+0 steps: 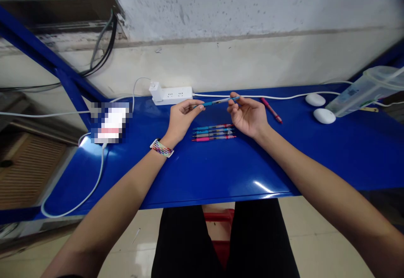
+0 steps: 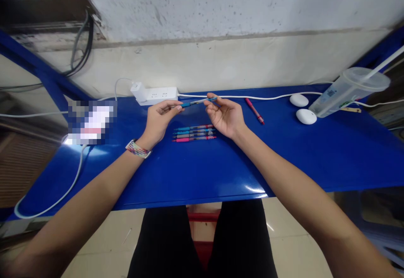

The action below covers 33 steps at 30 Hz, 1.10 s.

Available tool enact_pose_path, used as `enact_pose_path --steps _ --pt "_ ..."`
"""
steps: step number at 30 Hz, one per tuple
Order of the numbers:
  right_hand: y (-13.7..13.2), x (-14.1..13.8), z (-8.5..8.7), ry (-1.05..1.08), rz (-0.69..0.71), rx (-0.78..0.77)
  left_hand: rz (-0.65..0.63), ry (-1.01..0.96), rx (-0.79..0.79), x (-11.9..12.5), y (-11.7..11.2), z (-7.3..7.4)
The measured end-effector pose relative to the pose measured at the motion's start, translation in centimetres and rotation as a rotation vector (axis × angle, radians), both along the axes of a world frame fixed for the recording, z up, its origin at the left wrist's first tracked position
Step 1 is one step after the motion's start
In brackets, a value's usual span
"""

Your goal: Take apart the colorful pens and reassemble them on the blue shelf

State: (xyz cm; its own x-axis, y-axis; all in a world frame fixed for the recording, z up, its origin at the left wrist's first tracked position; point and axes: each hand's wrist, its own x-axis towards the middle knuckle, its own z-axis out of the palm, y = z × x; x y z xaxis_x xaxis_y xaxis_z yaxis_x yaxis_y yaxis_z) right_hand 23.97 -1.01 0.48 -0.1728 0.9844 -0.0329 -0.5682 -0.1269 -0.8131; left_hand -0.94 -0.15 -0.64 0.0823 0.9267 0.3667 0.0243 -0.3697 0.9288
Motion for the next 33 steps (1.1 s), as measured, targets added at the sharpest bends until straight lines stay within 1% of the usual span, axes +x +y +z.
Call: enact_pose_path --steps 5,9,11,12,14,16,17,19,21,23,25,30,33 --pt "0.3 0.2 -0.3 -0.08 -0.013 0.054 -0.015 0.005 -0.006 0.1 0.0 0.0" --pt "0.2 0.2 0.0 -0.117 0.001 0.099 -0.045 0.002 -0.026 0.2 0.0 0.1" --pt "0.2 0.1 0.2 -0.182 -0.01 0.138 -0.04 0.012 -0.017 0.1 0.0 0.2" --pt "0.2 0.1 0.1 -0.246 -0.036 0.171 -0.031 0.025 -0.005 0.0 0.0 0.3" --pt "0.1 0.2 0.0 -0.451 -0.12 0.288 -0.01 0.087 0.033 -0.3 0.0 0.5" --pt "0.1 0.5 -0.2 -0.73 -0.189 0.471 -0.008 0.215 0.091 -0.6 -0.1 0.6" --pt "0.1 0.8 -0.3 -0.869 -0.197 0.569 -0.017 0.293 0.121 -0.8 -0.1 0.7" --pt "0.1 1.4 -0.4 -1.093 -0.15 0.733 -0.049 0.448 0.177 -1.1 -0.2 0.6" --pt "0.2 1.9 -0.4 -1.225 -0.062 0.827 -0.078 0.575 0.219 -1.2 -0.3 0.5" --pt "0.3 2.2 -0.4 -1.288 0.012 0.873 -0.097 0.658 0.249 -1.3 -0.2 0.3" --pt "0.3 2.4 -0.4 -1.314 0.046 0.9 -0.115 0.688 0.259 -1.3 -0.1 0.1" --pt "0.4 2.5 -0.5 -1.357 0.027 0.952 -0.142 0.701 0.261 -1.4 0.2 -0.2" --pt "0.5 2.5 -0.5 -1.38 0.011 0.95 -0.153 0.702 0.283 -1.4 0.3 -0.3"
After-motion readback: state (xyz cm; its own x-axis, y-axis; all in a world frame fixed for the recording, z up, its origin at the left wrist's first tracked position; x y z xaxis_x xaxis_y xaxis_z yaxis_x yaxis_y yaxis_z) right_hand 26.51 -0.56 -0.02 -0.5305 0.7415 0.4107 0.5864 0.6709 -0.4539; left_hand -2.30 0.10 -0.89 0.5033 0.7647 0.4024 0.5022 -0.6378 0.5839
